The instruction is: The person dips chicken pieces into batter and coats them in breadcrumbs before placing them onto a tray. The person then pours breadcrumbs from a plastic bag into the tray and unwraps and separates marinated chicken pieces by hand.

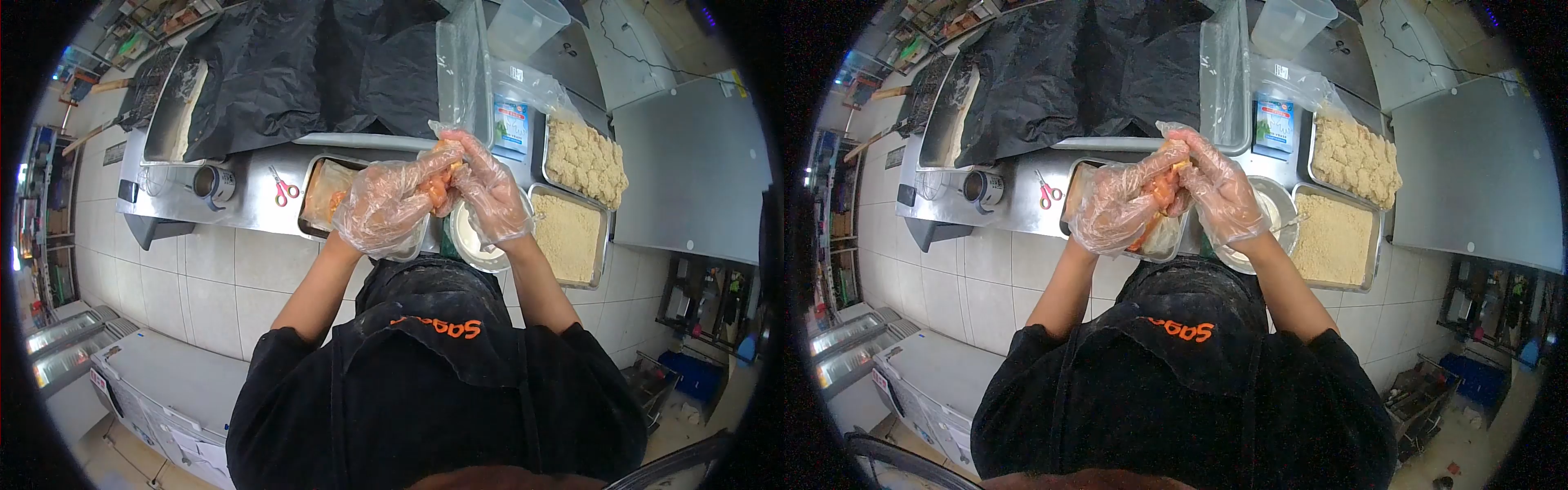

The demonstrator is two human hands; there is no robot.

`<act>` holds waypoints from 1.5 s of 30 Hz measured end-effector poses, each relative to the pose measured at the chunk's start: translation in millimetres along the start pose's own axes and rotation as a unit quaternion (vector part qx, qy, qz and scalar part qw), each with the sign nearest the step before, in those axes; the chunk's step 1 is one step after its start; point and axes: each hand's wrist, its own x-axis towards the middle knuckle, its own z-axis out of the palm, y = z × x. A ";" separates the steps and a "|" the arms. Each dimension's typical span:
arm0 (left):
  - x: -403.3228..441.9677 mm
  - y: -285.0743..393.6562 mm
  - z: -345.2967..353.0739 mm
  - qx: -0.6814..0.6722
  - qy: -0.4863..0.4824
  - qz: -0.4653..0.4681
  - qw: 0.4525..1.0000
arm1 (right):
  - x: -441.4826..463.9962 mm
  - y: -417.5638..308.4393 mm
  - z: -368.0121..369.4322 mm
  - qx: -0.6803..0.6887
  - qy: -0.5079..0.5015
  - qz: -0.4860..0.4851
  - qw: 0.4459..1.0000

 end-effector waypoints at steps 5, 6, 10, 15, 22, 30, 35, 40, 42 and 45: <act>-3.1 1.6 5.4 -0.091 0.032 0.014 0.995 | -2.8 -4.9 5.2 -0.056 0.021 -0.008 0.998; -5.0 6.1 10.6 -0.199 0.060 -0.031 0.978 | -2.3 -5.7 5.3 -0.061 0.024 -0.007 0.998; -2.9 -3.4 14.3 -0.066 0.146 0.040 0.986 | 0.8 -9.9 3.3 -0.069 0.005 0.000 0.998; -1.8 -6.3 12.7 -0.040 0.112 0.005 0.993 | 3.2 2.4 2.9 -0.059 -0.020 -0.026 0.998; -1.0 -2.7 10.8 -0.156 0.044 -0.151 0.975 | 5.3 4.4 7.9 0.052 -0.004 0.024 0.998; -2.5 -9.7 19.3 -0.142 0.108 -0.059 0.982 | 8.2 5.6 12.0 -0.037 0.015 0.012 0.999; 6.5 -2.2 15.2 -0.140 0.101 -0.016 0.985 | 10.3 10.6 5.0 -0.063 0.004 0.037 0.997; 2.6 -0.8 7.0 0.009 0.024 -0.130 0.991 | 8.3 -0.2 9.8 -0.040 0.026 0.093 0.994; 3.8 -4.9 5.8 0.055 0.060 -0.059 0.995 | 7.0 -0.2 3.4 -0.020 0.006 0.008 1.000; 10.6 -4.0 5.6 0.059 0.098 0.043 0.992 | 5.5 6.2 -1.4 -0.147 0.000 0.001 0.989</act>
